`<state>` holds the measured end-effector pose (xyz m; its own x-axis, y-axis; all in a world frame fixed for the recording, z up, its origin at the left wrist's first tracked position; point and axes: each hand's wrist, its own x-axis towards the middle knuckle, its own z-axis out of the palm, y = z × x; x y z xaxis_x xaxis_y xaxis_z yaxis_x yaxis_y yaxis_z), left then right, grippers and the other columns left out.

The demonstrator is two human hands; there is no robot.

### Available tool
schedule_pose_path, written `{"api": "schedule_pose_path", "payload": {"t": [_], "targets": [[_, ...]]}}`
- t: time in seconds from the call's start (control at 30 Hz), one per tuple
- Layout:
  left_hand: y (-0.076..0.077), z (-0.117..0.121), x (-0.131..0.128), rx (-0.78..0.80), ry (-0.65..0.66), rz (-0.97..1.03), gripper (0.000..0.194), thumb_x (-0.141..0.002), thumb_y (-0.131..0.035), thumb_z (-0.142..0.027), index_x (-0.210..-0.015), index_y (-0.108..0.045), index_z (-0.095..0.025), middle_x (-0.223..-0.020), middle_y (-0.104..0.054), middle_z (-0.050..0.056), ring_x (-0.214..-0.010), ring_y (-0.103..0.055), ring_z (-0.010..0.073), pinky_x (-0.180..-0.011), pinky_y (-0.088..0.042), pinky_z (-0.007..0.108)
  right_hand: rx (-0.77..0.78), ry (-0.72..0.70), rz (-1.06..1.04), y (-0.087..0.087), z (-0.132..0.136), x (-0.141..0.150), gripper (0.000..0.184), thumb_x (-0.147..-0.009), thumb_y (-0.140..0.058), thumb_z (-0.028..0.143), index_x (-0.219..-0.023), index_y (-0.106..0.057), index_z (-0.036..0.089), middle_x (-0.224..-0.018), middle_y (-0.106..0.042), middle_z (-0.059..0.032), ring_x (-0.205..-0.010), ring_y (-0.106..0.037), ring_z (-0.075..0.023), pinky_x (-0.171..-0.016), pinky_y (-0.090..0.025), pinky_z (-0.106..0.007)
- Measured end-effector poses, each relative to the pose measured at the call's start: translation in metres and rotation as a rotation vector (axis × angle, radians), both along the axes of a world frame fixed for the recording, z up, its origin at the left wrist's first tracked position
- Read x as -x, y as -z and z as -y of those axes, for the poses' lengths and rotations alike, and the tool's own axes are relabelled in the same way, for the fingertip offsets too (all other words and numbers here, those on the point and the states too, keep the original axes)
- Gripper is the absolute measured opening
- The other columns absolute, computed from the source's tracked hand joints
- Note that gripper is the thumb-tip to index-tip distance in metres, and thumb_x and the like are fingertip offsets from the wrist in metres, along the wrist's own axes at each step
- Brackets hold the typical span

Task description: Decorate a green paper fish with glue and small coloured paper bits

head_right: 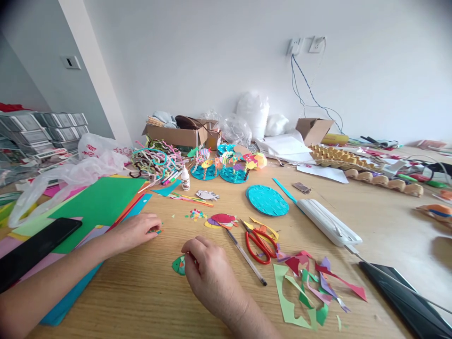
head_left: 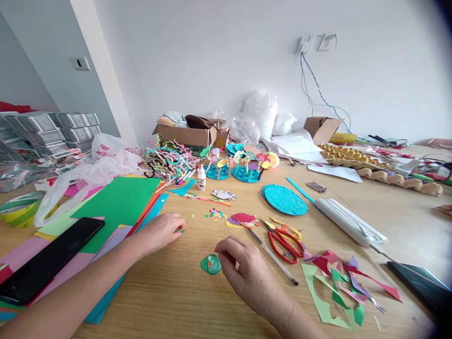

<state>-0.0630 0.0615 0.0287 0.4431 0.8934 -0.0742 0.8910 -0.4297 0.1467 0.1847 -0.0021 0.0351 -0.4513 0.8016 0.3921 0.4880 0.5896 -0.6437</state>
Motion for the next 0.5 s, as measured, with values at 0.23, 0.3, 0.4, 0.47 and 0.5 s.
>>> {"api": "schedule_pose_path", "payload": {"t": [0.23,0.3,0.4,0.47,0.5], "targets": [[0.0060,0.0012,-0.0049,-0.070,0.014,-0.133,0.015,-0.081,-0.054,-0.007,-0.080,-0.059,-0.020,-0.088,-0.064,0.004,-0.090,-0.061,0.0223,-0.077,-0.045,0.030,0.005,-0.017,0.008,0.0009,0.0013,-0.0002,0.019,-0.080,-0.047,0.003,-0.080,-0.058,0.017,-0.072,-0.061,-0.0014,-0.061,-0.054,-0.0123,-0.055,-0.036,-0.022],[0.0077,0.0034,-0.0069,-0.088,0.012,-0.157,0.017,-0.081,-0.052,-0.005,-0.082,-0.059,-0.020,-0.090,-0.063,0.005,-0.092,-0.061,0.0233,-0.079,-0.045,0.032,0.009,-0.017,0.013,0.0010,0.0016,-0.0004,0.019,-0.081,-0.046,0.003,-0.080,-0.058,0.017,-0.073,-0.061,-0.0016,-0.062,-0.055,-0.0125,-0.056,-0.036,-0.022],[0.0095,0.0067,-0.0091,-0.102,0.003,-0.170,0.021,-0.081,-0.049,-0.002,-0.085,-0.060,-0.019,-0.092,-0.063,0.007,-0.094,-0.059,0.0245,-0.082,-0.045,0.034,0.021,-0.019,0.010,0.0012,0.0017,-0.0005,0.019,-0.081,-0.047,0.003,-0.081,-0.059,0.017,-0.074,-0.062,-0.0021,-0.063,-0.055,-0.0128,-0.056,-0.036,-0.022],[0.0093,0.0077,-0.0096,-0.101,-0.008,-0.161,0.021,-0.082,-0.048,-0.002,-0.085,-0.059,-0.019,-0.092,-0.063,0.007,-0.094,-0.059,0.0241,-0.082,-0.044,0.034,0.037,-0.020,0.007,0.0008,0.0014,-0.0004,0.019,-0.081,-0.047,0.003,-0.081,-0.059,0.017,-0.075,-0.063,-0.0023,-0.065,-0.056,-0.0129,-0.057,-0.037,-0.022],[0.0087,0.0076,-0.0095,-0.095,-0.013,-0.153,0.021,-0.082,-0.047,-0.002,-0.084,-0.059,-0.019,-0.091,-0.063,0.007,-0.093,-0.059,0.0236,-0.081,-0.044,0.033,0.044,-0.019,0.006,0.0005,0.0012,-0.0002,0.019,-0.080,-0.047,0.003,-0.080,-0.059,0.017,-0.075,-0.063,-0.0023,-0.065,-0.057,-0.0130,-0.057,-0.037,-0.022]]}}
